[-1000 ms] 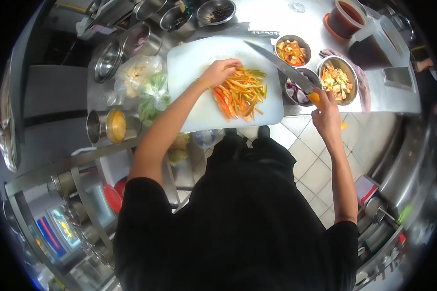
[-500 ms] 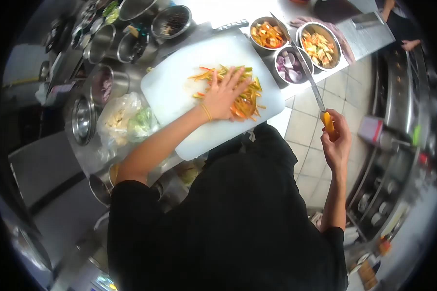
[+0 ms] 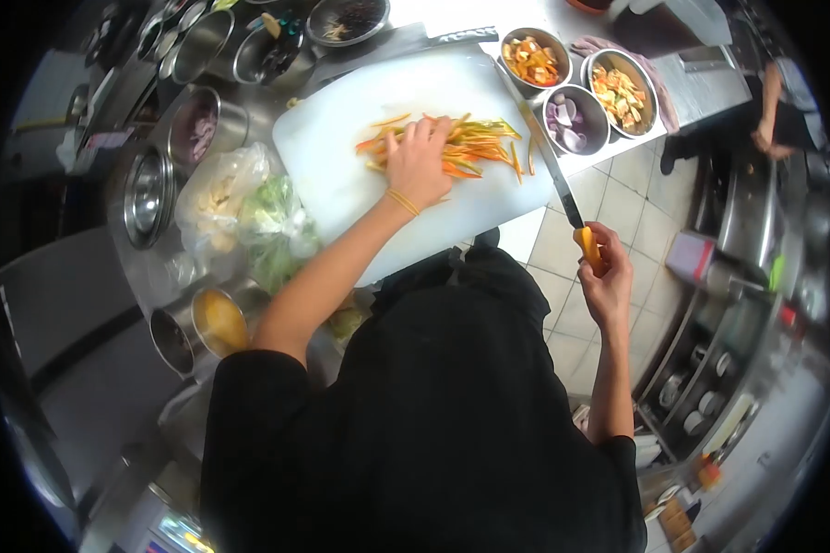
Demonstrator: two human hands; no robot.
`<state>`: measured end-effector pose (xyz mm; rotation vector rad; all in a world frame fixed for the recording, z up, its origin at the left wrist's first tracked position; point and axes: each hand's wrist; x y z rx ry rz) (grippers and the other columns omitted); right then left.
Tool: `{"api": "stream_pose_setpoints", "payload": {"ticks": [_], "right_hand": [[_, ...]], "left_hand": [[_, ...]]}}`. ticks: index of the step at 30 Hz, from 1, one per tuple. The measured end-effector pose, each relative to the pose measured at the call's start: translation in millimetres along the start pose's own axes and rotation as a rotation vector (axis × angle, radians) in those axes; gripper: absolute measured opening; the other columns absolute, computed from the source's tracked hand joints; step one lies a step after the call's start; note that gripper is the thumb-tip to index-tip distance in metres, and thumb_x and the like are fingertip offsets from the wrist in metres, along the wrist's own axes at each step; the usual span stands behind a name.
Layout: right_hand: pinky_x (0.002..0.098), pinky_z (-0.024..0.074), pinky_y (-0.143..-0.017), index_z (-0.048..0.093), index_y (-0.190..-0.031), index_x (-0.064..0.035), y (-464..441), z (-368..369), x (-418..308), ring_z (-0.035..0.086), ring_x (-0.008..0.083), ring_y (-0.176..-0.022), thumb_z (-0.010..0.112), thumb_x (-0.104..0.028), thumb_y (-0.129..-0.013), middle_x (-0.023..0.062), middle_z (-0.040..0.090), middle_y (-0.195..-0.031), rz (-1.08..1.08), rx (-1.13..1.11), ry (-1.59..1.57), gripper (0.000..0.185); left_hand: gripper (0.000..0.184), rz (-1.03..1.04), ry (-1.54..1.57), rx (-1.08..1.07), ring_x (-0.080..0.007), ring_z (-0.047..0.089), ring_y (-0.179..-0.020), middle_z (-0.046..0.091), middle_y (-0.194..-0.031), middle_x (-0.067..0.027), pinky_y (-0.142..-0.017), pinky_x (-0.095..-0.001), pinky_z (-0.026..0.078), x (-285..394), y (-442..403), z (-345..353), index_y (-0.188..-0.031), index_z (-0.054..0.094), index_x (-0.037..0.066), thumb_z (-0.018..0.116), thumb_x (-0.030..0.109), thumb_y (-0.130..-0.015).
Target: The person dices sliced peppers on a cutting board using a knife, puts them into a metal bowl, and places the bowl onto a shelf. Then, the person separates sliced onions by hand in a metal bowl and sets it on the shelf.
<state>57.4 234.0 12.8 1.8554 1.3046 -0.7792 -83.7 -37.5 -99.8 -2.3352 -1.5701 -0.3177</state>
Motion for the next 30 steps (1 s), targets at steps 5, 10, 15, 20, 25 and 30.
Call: {"api": "stream_pose_setpoints", "payload": {"ticks": [5,10,15,20,25,30], "right_hand": [[0.0289,0.0492,-0.073,0.059,-0.119,-0.0044,-16,-2,8,0.058,0.0162,-0.077,0.051,0.011,-0.07,0.0104,0.06,-0.099,-0.035,-0.063,0.028,0.051],[0.0287,0.0495,-0.075,0.059,-0.121,-0.0044,-29,-30,7,0.059,0.0168,-0.079,0.051,0.011,-0.072,0.0103,0.06,-0.099,-0.055,-0.103,0.046,0.052],[0.0276,0.049,-0.078,0.058,-0.122,-0.0034,-35,-61,19,0.06,0.0161,-0.082,0.05,0.011,-0.076,0.0088,0.061,-0.102,-0.09,-0.08,-0.034,0.049],[0.026,0.0483,-0.081,0.057,-0.123,-0.0033,-38,-85,26,0.061,0.0154,-0.089,0.05,0.012,-0.078,0.0089,0.06,-0.105,-0.089,-0.114,-0.037,0.048],[0.0239,0.0466,-0.083,0.055,-0.125,-0.0025,-43,-97,48,0.059,0.0126,-0.093,0.049,0.012,-0.08,0.0081,0.06,-0.108,-0.108,-0.166,-0.164,0.048],[0.0241,0.0471,-0.082,0.054,-0.126,-0.0019,-53,-102,54,0.059,0.0121,-0.089,0.049,0.012,-0.079,0.0085,0.06,-0.108,-0.13,-0.239,-0.174,0.049]], "left_hand": [[0.083,-0.319,-0.062,0.001,-0.0305,0.046,-0.12,0.05,-0.122,-0.0114,-0.101,-0.0603,0.03,-8,18,-7,-0.141,0.043,0.015,0.068,0.012,-0.063],[0.094,-0.354,-0.141,-0.035,-0.0368,0.033,-0.134,0.037,-0.139,-0.0176,-0.107,-0.0688,0.018,9,22,-27,-0.15,0.03,0.018,0.076,0.027,-0.069],[0.094,-0.202,-0.212,0.034,-0.0404,0.034,-0.135,0.039,-0.145,-0.02,-0.109,-0.0642,0.023,66,6,-49,-0.147,0.035,0.012,0.081,0.039,-0.069],[0.053,-0.341,0.082,-0.213,-0.0378,0.063,-0.096,0.061,-0.113,-0.0192,-0.083,-0.0441,0.05,136,-28,5,-0.113,0.059,-0.001,0.078,0.03,-0.074],[0.023,-0.303,0.058,0.065,-0.0345,0.063,-0.084,0.057,-0.092,-0.0177,-0.073,-0.0458,0.048,141,-38,60,-0.097,0.061,0.003,0.07,0.017,-0.08],[0.016,-0.206,-0.01,0.054,-0.0297,0.061,-0.089,0.057,-0.091,-0.0121,-0.077,-0.0413,0.045,128,-9,51,-0.089,0.064,0.004,0.067,0.009,-0.073]]}}
Point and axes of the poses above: each hand's wrist, its own y-axis away from the middle knuckle, its own z-axis out of the palm, x = y × z
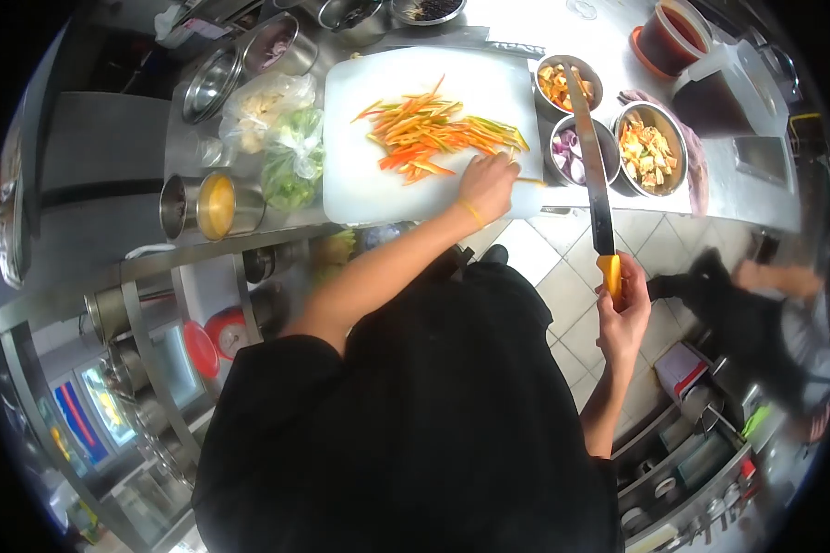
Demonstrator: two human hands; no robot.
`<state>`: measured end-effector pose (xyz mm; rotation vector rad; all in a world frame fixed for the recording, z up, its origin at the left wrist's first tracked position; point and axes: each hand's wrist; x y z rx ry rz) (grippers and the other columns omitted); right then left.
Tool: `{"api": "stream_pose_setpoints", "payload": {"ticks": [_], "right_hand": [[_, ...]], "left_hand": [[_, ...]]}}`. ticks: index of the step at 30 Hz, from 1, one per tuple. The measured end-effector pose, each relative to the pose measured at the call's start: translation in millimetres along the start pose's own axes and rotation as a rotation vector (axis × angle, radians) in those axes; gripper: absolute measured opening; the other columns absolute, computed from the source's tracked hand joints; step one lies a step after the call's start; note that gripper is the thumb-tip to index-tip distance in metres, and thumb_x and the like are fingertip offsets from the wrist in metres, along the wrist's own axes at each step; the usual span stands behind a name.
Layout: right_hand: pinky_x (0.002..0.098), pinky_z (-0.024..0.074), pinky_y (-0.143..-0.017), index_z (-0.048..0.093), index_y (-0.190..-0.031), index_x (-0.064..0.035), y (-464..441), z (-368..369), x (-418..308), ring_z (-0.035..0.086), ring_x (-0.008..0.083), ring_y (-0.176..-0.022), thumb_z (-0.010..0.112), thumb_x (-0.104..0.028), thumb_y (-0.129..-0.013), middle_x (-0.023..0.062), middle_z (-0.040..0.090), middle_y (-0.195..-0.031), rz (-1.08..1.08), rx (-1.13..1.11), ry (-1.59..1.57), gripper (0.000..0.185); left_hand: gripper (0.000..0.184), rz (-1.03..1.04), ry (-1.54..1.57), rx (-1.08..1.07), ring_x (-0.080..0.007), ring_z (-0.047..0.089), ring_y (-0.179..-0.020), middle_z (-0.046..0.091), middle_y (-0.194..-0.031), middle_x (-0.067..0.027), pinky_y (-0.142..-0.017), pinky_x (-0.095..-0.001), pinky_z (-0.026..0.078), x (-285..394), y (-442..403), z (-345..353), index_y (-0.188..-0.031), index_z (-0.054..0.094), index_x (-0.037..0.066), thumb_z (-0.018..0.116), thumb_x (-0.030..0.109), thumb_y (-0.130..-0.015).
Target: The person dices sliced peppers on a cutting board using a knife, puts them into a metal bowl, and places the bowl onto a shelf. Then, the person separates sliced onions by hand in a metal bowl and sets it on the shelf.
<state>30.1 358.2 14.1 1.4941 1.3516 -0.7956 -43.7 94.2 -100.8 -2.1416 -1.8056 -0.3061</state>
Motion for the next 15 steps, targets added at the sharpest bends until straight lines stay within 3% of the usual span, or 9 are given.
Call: {"api": "stream_pose_setpoints", "payload": {"ticks": [2,7,11,14,15], "right_hand": [[0.0245,0.0476,-0.081,0.054,-0.126,-0.0018,-3,-1,-3,0.058,0.0121,-0.086,0.05,0.012,-0.079,0.0082,0.06,-0.106,0.02,-0.037,-0.033,0.05],[0.0247,0.0482,-0.079,0.055,-0.126,-0.0017,-17,1,-2,0.059,0.0121,-0.087,0.051,0.011,-0.079,0.0086,0.061,-0.104,-0.039,-0.102,0.032,0.049],[0.0254,0.0485,-0.079,0.056,-0.126,-0.0024,-25,5,-14,0.06,0.0127,-0.088,0.052,0.011,-0.079,0.0094,0.062,-0.103,-0.018,-0.16,0.071,0.048],[0.0263,0.0484,-0.081,0.056,-0.126,-0.0031,-29,8,-20,0.06,0.0131,-0.088,0.052,0.01,-0.08,0.0093,0.062,-0.102,-0.062,-0.181,0.067,0.048],[0.0263,0.0484,-0.081,0.056,-0.126,-0.0031,-29,8,-22,0.06,0.0131,-0.088,0.052,0.01,-0.08,0.0093,0.062,-0.102,-0.06,-0.179,0.076,0.048]], "left_hand": [[0.017,0.028,-0.005,-0.016,-0.0264,0.06,-0.093,0.057,-0.093,-0.0103,-0.079,-0.0394,0.044,-17,21,-12,-0.086,0.065,0.005,0.066,0.007,-0.07],[0.01,0.186,-0.027,0.084,-0.0219,0.054,-0.093,0.055,-0.09,-0.0038,-0.077,-0.0372,0.041,-77,67,-44,-0.083,0.065,0.009,0.061,0.006,-0.075],[0.014,0.134,-0.115,0.066,-0.0225,0.055,-0.093,0.055,-0.089,-0.0039,-0.077,-0.0368,0.041,-99,83,-53,-0.089,0.067,0.007,0.07,0.012,-0.076],[0.022,-0.044,-0.156,0.069,-0.0233,0.053,-0.096,0.054,-0.095,-0.0046,-0.079,-0.0374,0.04,-94,73,-59,-0.095,0.067,0.008,0.073,0.012,-0.073],[0.033,-0.093,-0.147,0.103,-0.0252,0.051,-0.104,0.053,-0.105,-0.0069,-0.084,-0.0398,0.039,-89,68,-63,-0.103,0.065,0.009,0.076,0.013,-0.071]]}}
Point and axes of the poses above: each hand's wrist, its own y-axis away from the middle knuckle, its own z-axis out of the palm, x = y × z
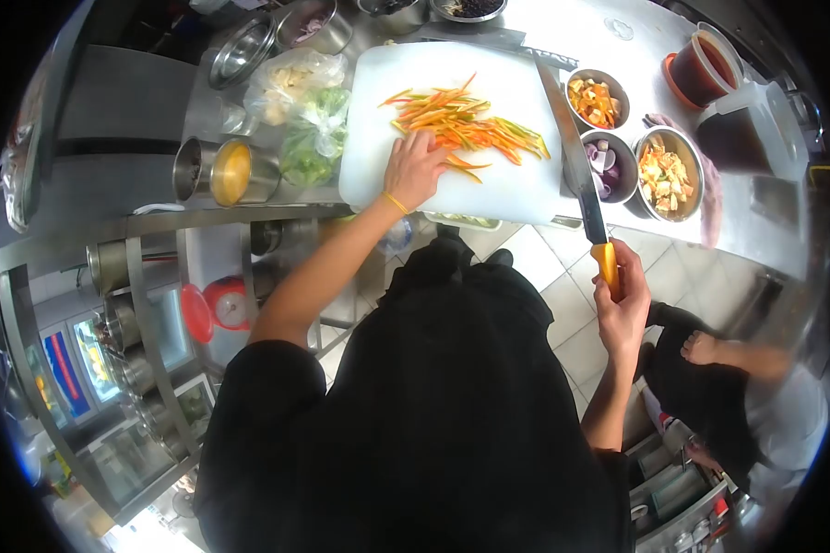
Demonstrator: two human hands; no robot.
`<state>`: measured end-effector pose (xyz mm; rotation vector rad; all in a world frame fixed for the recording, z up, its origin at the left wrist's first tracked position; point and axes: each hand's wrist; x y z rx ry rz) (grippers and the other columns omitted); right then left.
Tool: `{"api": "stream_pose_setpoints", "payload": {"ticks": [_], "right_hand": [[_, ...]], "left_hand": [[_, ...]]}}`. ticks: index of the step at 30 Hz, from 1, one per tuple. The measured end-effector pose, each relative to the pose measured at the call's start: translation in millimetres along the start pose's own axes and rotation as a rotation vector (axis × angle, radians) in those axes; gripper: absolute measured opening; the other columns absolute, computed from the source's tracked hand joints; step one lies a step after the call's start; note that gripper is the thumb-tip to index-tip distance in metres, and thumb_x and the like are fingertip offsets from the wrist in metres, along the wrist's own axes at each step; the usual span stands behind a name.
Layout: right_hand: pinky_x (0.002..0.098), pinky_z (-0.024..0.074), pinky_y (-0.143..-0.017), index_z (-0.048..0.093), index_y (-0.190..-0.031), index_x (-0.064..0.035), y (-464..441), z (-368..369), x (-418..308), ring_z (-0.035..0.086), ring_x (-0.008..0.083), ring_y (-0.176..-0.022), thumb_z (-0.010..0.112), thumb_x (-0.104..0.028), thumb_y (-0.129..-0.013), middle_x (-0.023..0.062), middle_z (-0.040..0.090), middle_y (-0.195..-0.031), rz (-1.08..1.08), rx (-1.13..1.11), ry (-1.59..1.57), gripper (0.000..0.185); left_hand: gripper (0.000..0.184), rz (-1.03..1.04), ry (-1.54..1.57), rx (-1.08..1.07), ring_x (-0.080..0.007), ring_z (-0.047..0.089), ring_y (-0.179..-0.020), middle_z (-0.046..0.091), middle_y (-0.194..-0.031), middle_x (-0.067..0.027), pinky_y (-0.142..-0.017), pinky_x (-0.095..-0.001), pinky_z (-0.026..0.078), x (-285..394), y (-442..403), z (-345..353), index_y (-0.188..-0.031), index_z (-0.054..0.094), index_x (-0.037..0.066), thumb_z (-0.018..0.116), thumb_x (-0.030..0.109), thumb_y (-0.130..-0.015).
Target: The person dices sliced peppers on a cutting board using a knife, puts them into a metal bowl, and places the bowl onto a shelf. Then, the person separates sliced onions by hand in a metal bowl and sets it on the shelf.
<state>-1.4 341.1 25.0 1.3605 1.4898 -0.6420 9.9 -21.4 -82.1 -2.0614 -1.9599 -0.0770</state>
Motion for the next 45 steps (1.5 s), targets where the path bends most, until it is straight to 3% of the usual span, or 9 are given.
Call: {"api": "stream_pose_setpoints", "payload": {"ticks": [7,13,18,20,26,30,36,41,45], "right_hand": [[0.027,0.0487,-0.082,0.055,-0.127,-0.0018,2,6,-9,0.06,0.0134,-0.089,0.053,0.009,-0.081,0.0101,0.062,-0.105,0.012,0.035,0.014,0.047],[0.0269,0.049,-0.082,0.055,-0.126,-0.0015,6,19,-20,0.061,0.0139,-0.09,0.053,0.01,-0.08,0.0101,0.062,-0.106,0.069,0.107,0.029,0.047],[0.0269,0.0492,-0.083,0.056,-0.126,-0.0014,10,30,-23,0.061,0.0145,-0.091,0.053,0.009,-0.08,0.0099,0.062,-0.107,0.056,0.164,0.029,0.047],[0.0272,0.0491,-0.084,0.056,-0.126,-0.0016,13,33,-33,0.062,0.0153,-0.093,0.054,0.01,-0.08,0.0103,0.063,-0.109,0.07,0.178,0.045,0.048],[0.0281,0.0488,-0.087,0.056,-0.126,-0.0027,21,42,-44,0.062,0.0169,-0.099,0.053,0.011,-0.08,0.012,0.062,-0.113,0.104,0.238,0.034,0.049],[0.0272,0.0485,-0.087,0.056,-0.127,-0.0019,26,41,-37,0.061,0.0161,-0.1,0.052,0.011,-0.08,0.0114,0.06,-0.115,0.062,0.26,0.022,0.048],[0.025,0.0484,-0.083,0.053,-0.128,-0.0002,28,29,-32,0.06,0.0136,-0.094,0.05,0.013,-0.082,0.0096,0.06,-0.112,0.046,0.264,-0.03,0.048],[0.0236,0.0481,-0.08,0.052,-0.129,0.0005,18,24,-32,0.06,0.0122,-0.086,0.051,0.013,-0.081,0.0103,0.061,-0.108,0.019,0.223,-0.04,0.049],[0.0249,0.0487,-0.08,0.054,-0.127,-0.0004,8,30,-33,0.06,0.0128,-0.088,0.052,0.011,-0.081,0.0101,0.062,-0.107,-0.008,0.187,0.017,0.047]], "left_hand": [[0.077,-0.096,-0.001,0.052,-0.038,0.023,-0.14,0.028,-0.148,-0.0163,-0.109,-0.058,0.019,-12,-29,3,-0.133,0.047,0.014,0.084,0.02,-0.065],[0.076,0.135,0.154,-0.061,-0.0337,0.023,-0.142,0.031,-0.148,-0.0137,-0.108,-0.0626,0.018,14,-59,-16,-0.135,0.045,0.013,0.082,0.018,-0.068],[0.064,0.415,0.044,-0.082,-0.0309,0.038,-0.134,0.043,-0.137,-0.0138,-0.104,-0.0516,0.033,29,-117,24,-0.132,0.049,0.009,0.075,0.012,-0.073],[0.048,0.342,0.055,-0.454,-0.029,0.048,-0.118,0.05,-0.118,-0.0125,-0.094,-0.0424,0.042,39,-139,21,-0.119,0.052,0.005,0.073,0.011,-0.075],[0.037,0.518,-0.008,-0.251,-0.0283,0.053,-0.102,0.051,-0.103,-0.013,-0.081,-0.0385,0.045,39,-127,65,-0.101,0.05,0.002,0.073,0.016,-0.075],[0.038,0.494,-0.014,-0.238,-0.0293,0.054,-0.098,0.051,-0.1,-0.0127,-0.08,-0.0393,0.045,43,-129,66,-0.099,0.05,0.003,0.074,0.018,-0.074],[0.025,0.365,0.437,-0.145,-0.0388,0.051,-0.096,0.051,-0.096,-0.0205,-0.084,-0.0461,0.044,47,-145,-2,-0.096,0.045,-0.001,0.051,-0.008,-0.073],[0.026,0.309,0.264,-0.139,-0.0382,0.051,-0.097,0.05,-0.098,-0.02,-0.085,-0.046,0.043,7,-107,-60,-0.101,0.047,-0.002,0.05,-0.007,-0.076],[0.031,0.158,0.02,-0.278,-0.035,0.05,-0.108,0.05,-0.11,-0.0168,-0.087,-0.0476,0.044,-3,-40,-11,-0.104,0.053,-0.001,0.063,0.0,-0.075]]}}
Point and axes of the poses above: each hand's wrist, its own y-axis away from the middle knuckle, its own z-axis out of the palm, x = y × z
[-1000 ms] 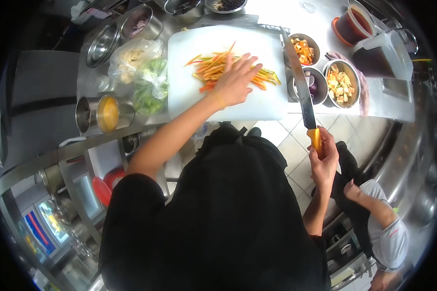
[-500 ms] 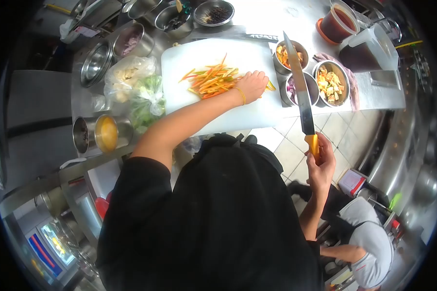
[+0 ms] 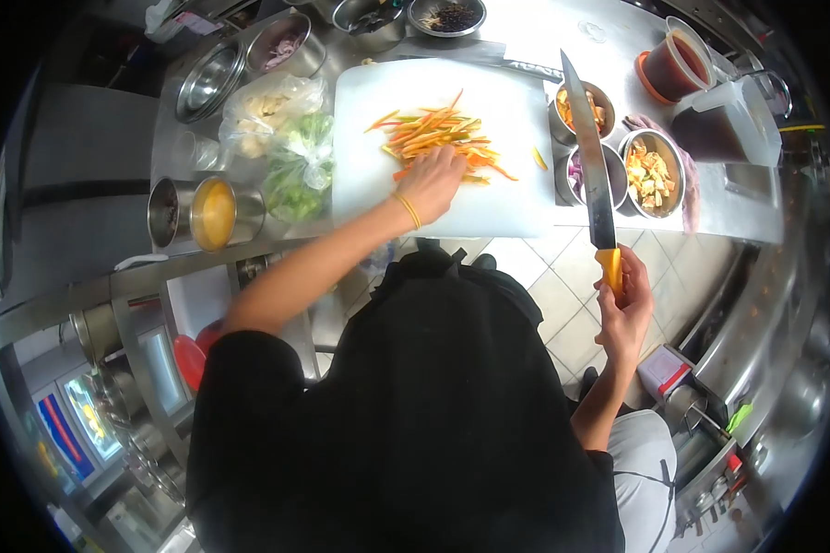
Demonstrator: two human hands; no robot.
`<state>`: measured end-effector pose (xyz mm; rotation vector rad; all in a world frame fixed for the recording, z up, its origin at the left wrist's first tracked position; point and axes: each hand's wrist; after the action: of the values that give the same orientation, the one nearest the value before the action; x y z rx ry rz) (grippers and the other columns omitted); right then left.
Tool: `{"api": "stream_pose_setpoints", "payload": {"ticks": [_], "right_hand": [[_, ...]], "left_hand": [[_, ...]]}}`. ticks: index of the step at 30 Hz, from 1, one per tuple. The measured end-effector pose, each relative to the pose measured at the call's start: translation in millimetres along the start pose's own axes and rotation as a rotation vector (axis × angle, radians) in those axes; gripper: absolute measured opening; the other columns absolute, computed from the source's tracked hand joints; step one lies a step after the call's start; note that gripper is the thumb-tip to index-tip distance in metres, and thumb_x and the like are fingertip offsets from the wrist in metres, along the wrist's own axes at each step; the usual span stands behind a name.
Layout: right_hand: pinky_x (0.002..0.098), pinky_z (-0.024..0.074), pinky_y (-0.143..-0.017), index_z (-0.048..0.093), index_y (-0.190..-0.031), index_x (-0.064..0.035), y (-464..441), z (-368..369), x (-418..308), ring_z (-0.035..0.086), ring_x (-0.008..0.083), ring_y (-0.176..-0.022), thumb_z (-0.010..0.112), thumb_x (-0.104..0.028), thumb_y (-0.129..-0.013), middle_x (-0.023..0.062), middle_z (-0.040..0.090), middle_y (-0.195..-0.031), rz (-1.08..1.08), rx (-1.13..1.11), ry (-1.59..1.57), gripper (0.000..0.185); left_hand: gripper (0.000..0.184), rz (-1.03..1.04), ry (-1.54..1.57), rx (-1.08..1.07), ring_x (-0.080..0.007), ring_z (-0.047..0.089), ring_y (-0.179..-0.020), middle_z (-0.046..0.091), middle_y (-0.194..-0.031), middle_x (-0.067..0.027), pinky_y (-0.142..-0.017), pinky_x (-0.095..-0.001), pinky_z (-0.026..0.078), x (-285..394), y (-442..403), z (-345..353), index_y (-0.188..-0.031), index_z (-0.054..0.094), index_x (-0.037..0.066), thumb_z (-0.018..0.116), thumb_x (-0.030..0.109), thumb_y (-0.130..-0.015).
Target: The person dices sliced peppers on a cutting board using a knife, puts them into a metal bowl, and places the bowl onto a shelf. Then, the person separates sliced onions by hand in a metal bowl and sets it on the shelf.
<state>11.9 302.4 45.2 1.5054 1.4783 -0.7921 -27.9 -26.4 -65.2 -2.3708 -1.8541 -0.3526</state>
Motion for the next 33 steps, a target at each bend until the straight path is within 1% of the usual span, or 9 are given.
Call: {"api": "stream_pose_setpoints", "payload": {"ticks": [4,6,9,16,22,24,26,27,33], "right_hand": [[0.0257,0.0491,-0.08,0.055,-0.126,-0.0004,-1,3,-7,0.06,0.0131,-0.089,0.052,0.011,-0.081,0.0102,0.062,-0.107,0.013,-0.043,0.005,0.046],[0.0258,0.0491,-0.08,0.055,-0.126,0.0,-2,3,-12,0.06,0.0129,-0.088,0.052,0.011,-0.081,0.0104,0.062,-0.107,0.026,-0.084,0.026,0.046],[0.0259,0.0491,-0.08,0.055,-0.126,0.0002,-6,5,-8,0.06,0.0129,-0.088,0.053,0.011,-0.081,0.0101,0.062,-0.106,0.0,-0.094,0.035,0.046],[0.0261,0.0495,-0.08,0.055,-0.126,-0.0016,-5,14,-7,0.061,0.0133,-0.089,0.054,0.01,-0.08,0.0117,0.064,-0.107,0.011,-0.094,0.105,0.047],[0.0279,0.0503,-0.08,0.055,-0.127,-0.0029,8,16,-2,0.063,0.0159,-0.089,0.054,0.009,-0.08,0.0132,0.064,-0.105,0.097,-0.048,0.118,0.048],[0.0279,0.0502,-0.08,0.055,-0.127,-0.0031,12,15,-1,0.063,0.0163,-0.089,0.053,0.009,-0.08,0.0133,0.064,-0.105,0.103,-0.023,0.119,0.049],[0.0279,0.0501,-0.081,0.055,-0.127,-0.0032,15,14,-2,0.063,0.0166,-0.089,0.053,0.01,-0.079,0.0134,0.064,-0.105,0.101,-0.001,0.121,0.049],[0.0278,0.0499,-0.081,0.055,-0.127,-0.0033,17,13,-4,0.063,0.0167,-0.089,0.053,0.01,-0.079,0.0133,0.064,-0.105,0.114,0.006,0.114,0.05],[0.0272,0.0494,-0.082,0.055,-0.127,-0.0035,30,8,4,0.062,0.0158,-0.091,0.052,0.01,-0.08,0.0123,0.063,-0.107,0.154,0.081,0.018,0.05]], "left_hand": [[0.05,-0.126,0.156,0.062,-0.0372,0.042,-0.122,0.046,-0.123,-0.0169,-0.091,-0.0523,0.039,3,13,16,-0.12,0.052,0.005,0.069,0.003,-0.073],[0.094,-0.146,0.068,0.19,-0.0408,0.023,-0.14,0.029,-0.148,-0.0195,-0.106,-0.0599,0.026,1,17,16,-0.147,0.032,0.016,0.082,0.017,-0.067],[0.122,-0.293,0.022,0.12,-0.0415,0.007,-0.146,0.015,-0.157,-0.0189,-0.11,-0.0672,0.016,-16,-2,8,-0.155,0.011,0.023,0.088,0.03,-0.06],[0.136,-0.316,0.086,-0.201,-0.0391,0.007,-0.147,0.012,-0.158,-0.0188,-0.109,-0.0711,0.012,-50,-36,8,-0.155,0.001,0.027,0.09,0.043,-0.053],[0.136,-0.266,0.16,-0.191,-0.0385,0.011,-0.147,0.006,-0.159,-0.0207,-0.107,-0.0725,0.014,-57,-49,-14,-0.156,0.003,0.024,0.084,0.06,-0.053],[0.123,-0.267,0.207,-0.152,-0.0363,0.016,-0.146,0.009,-0.16,-0.0196,-0.107,-0.071,0.014,-67,-76,-16,-0.156,0.008,0.019,0.077,0.064,-0.064],[0.093,-0.414,0.376,-0.043,-0.035,0.03,-0.141,0.029,-0.154,-0.0203,-0.111,-0.0593,0.024,-76,-103,-4,-0.151,0.027,0.012,0.068,0.056,-0.08],[0.059,-0.299,0.323,0.106,-0.0328,0.045,-0.13,0.05,-0.139,-0.0187,-0.109,-0.0451,0.034,-72,-104,-2,-0.137,0.048,0.005,0.058,0.04,-0.091],[0.037,-0.013,0.277,0.031,-0.0275,0.053,-0.12,0.061,-0.125,-0.013,-0.105,-0.0418,0.038,-40,-76,-4,-0.124,0.059,0.003,0.057,0.019,-0.09]]}}
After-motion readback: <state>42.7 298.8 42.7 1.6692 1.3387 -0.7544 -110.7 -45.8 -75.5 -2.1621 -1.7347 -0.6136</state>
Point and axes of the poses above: each hand's wrist, its own y-axis away from the middle knuckle, its own z-axis out of the palm, x = y × z
